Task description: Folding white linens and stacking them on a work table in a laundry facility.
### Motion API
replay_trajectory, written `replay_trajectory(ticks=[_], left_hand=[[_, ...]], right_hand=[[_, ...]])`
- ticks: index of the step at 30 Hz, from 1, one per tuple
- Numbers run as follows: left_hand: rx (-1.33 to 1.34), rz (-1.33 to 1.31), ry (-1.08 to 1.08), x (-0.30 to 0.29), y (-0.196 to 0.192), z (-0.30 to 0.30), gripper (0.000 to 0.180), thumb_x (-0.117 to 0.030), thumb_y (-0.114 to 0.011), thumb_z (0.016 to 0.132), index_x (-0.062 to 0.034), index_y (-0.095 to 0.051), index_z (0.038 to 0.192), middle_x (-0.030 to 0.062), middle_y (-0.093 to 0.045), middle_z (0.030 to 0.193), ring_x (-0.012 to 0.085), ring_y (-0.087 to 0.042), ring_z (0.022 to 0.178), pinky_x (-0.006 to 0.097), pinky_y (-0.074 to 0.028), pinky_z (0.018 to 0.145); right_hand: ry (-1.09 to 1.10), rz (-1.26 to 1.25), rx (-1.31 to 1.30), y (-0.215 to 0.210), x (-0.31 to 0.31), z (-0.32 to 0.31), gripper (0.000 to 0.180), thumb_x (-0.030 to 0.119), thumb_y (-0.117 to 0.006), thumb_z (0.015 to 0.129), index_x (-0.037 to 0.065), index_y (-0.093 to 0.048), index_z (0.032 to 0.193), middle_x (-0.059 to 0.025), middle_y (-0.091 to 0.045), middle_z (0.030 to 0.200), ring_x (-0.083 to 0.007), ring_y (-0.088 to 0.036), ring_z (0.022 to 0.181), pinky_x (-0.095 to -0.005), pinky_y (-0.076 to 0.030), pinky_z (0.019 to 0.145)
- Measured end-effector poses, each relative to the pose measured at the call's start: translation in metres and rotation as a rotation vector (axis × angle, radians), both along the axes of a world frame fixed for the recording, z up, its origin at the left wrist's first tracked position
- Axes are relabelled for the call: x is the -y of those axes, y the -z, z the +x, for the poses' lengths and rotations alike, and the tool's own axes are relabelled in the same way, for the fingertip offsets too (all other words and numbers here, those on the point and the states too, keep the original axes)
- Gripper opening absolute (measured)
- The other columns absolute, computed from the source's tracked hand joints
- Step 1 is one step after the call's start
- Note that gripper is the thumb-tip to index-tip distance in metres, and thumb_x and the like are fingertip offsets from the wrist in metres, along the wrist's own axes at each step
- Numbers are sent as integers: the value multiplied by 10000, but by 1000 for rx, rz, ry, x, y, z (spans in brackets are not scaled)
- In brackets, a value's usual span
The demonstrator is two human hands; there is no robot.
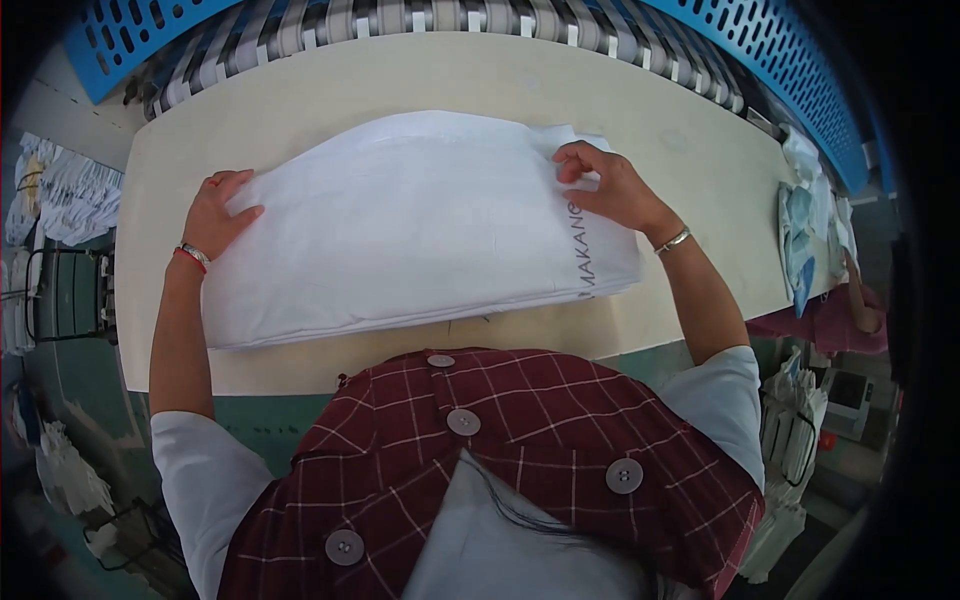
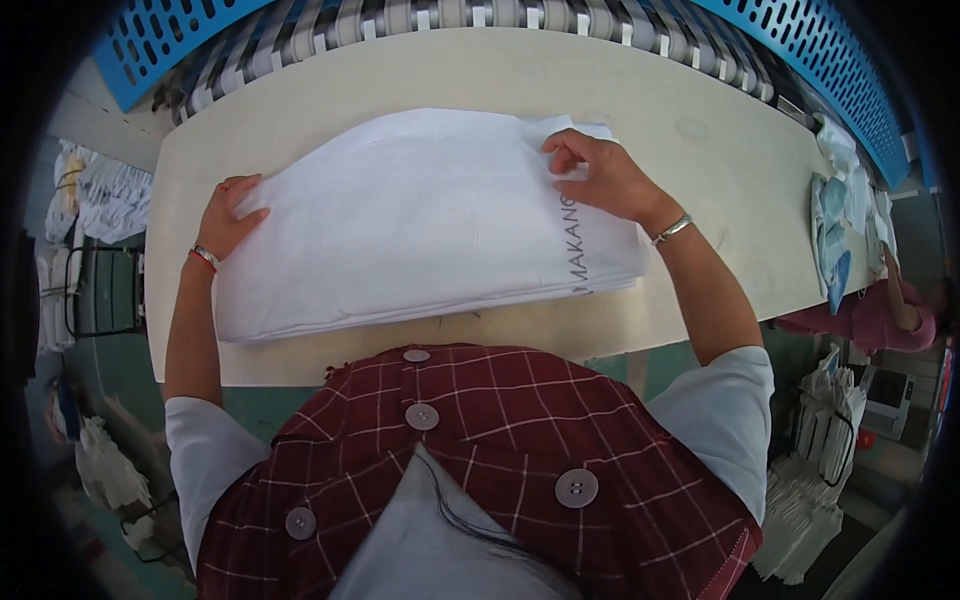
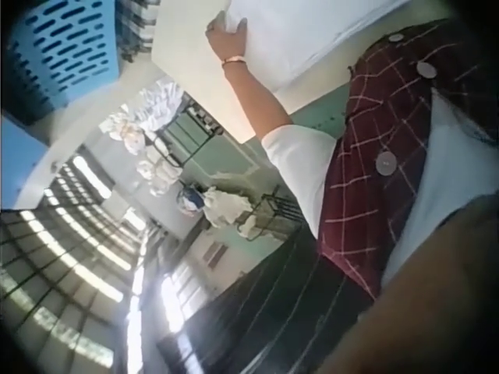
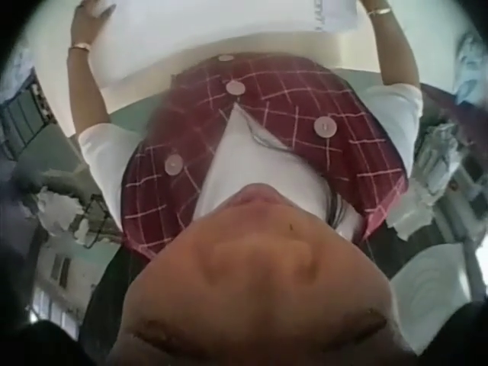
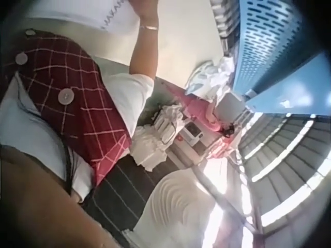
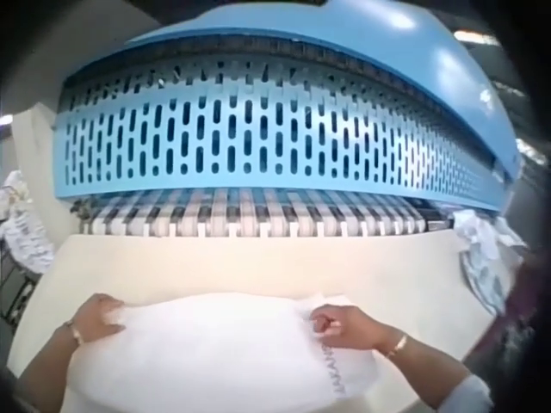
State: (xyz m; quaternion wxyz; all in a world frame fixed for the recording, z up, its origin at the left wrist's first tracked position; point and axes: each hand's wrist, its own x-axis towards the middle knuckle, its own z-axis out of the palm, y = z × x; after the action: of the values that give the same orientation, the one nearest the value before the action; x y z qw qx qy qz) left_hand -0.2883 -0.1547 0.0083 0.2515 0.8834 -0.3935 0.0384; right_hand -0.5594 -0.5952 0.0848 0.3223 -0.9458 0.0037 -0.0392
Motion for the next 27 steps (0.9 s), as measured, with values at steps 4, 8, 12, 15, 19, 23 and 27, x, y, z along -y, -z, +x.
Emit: replay_trajectory(ticks=[4,8,12,15,19,23,27], left_hand=[[-133,58,-6,9,-7,8,420,-195,-742,711,-64,-601,1084,81,-598,956,238,-562,933,336,-467,834],[-60,314,-71,5,-23,7,383,-145,-723,724,-66,-604,1080,83,-594,925,256,-560,886,337,-467,822],[-204,-54,30,-24,-4,17,431,-80,-689,763,-87,-580,1180,89,-598,1088,221,-569,912,322,-465,843],[-375,86,25,-41,35,33,524,-30,-625,841,6,-432,1328,128,-502,1327,217,-467,1241,326,-373,1042],[-567,-13,70,-32,28,24,398,-22,-629,800,31,-547,1186,142,-567,1220,235,-539,1121,334,-406,975],[-442,-25,130,-29,18,26,143,-51,-650,802,-5,-563,905,72,-573,904,195,-544,835,298,-446,793],[-199,-13,142,-26,-6,17,143,-47,-659,794,-6,-528,833,75,-543,807,201,-519,757,304,-444,746]], right_hand=[[94,-99,-236,-21,-3,5,169,68,-693,735,17,-618,877,-62,-606,874,-167,-558,743,-319,-460,666],[14,-379,-276,-43,3,-10,154,65,-703,737,14,-641,869,-72,-614,874,-167,-567,753,-310,-467,657],[8,-290,-258,-59,25,-39,183,90,-712,753,22,-651,911,-101,-625,918,-213,-580,803,-328,-478,674],[-40,-77,44,-16,57,-41,257,96,-698,777,21,-641,1016,-133,-546,1222,-261,-520,1090,-338,-471,878],[41,-138,-155,4,53,-40,286,176,-699,736,43,-662,986,-121,-549,1230,-275,-498,1141,-347,-421,959],[-18,-387,-123,-8,33,-54,258,204,-689,711,44,-662,912,-119,-595,1074,-299,-543,1024,-372,-448,888],[-33,-386,-40,-10,39,-58,223,208,-677,718,48,-656,872,-115,-600,946,-305,-561,930,-395,-460,824]])
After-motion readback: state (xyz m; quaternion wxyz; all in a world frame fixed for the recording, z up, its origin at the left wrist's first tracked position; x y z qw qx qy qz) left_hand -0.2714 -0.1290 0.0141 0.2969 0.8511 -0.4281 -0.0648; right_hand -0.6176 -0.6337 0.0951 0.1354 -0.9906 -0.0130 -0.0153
